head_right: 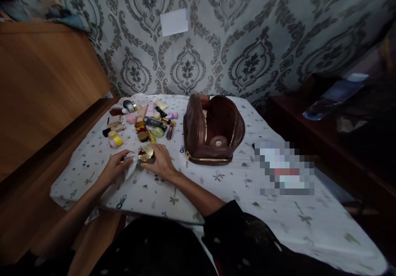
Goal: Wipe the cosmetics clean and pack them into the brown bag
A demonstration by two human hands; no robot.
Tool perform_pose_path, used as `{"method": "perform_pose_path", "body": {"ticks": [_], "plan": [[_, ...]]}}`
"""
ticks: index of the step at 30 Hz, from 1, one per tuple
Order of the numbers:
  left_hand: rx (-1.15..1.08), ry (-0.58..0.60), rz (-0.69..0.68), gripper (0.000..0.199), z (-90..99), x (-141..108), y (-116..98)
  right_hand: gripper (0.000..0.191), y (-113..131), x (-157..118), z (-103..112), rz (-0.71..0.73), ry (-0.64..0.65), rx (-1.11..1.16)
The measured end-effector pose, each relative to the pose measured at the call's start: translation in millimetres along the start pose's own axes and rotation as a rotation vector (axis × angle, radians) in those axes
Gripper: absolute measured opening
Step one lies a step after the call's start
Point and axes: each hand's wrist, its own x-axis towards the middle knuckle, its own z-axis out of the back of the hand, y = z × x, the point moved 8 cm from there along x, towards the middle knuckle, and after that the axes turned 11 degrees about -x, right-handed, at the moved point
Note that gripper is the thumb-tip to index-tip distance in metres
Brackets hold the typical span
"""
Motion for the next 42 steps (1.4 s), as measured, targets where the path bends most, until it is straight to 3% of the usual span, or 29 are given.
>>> {"method": "perform_pose_path", "body": {"ticks": [5,9,12,16,23,33,42], "plan": [[0.004,-0.025,-0.032,0.027,0.2,-10,-17,0.047,-4,3,6,-0.100,-0.020,0.012],[0.028,-0.093,-0.107,0.028,12.0,-15,-35,0.044,-3,3,2,-0.147,0.024,0.276],[0.079,-0.119,-0.195,0.024,16.8,-19,-47,0.054,-4,1,-10,-0.206,0.111,0.470],[0.224,-0.125,-0.301,0.021,11.2,-26,-57,0.065,0,0,-15,-0.174,0.173,0.502],[0.517,-0.147,-0.431,0.029,-3.0,-37,-62,0.053,2,2,-3,-0.071,0.132,0.412],[0.813,-0.118,-0.350,0.034,-6.6,-40,-57,0.048,-7,0,-5,-0.142,0.125,0.431],[0.821,-0.075,-0.268,0.028,-0.3,-40,-49,0.048,-10,0,-7,-0.166,0.118,0.425]]}}
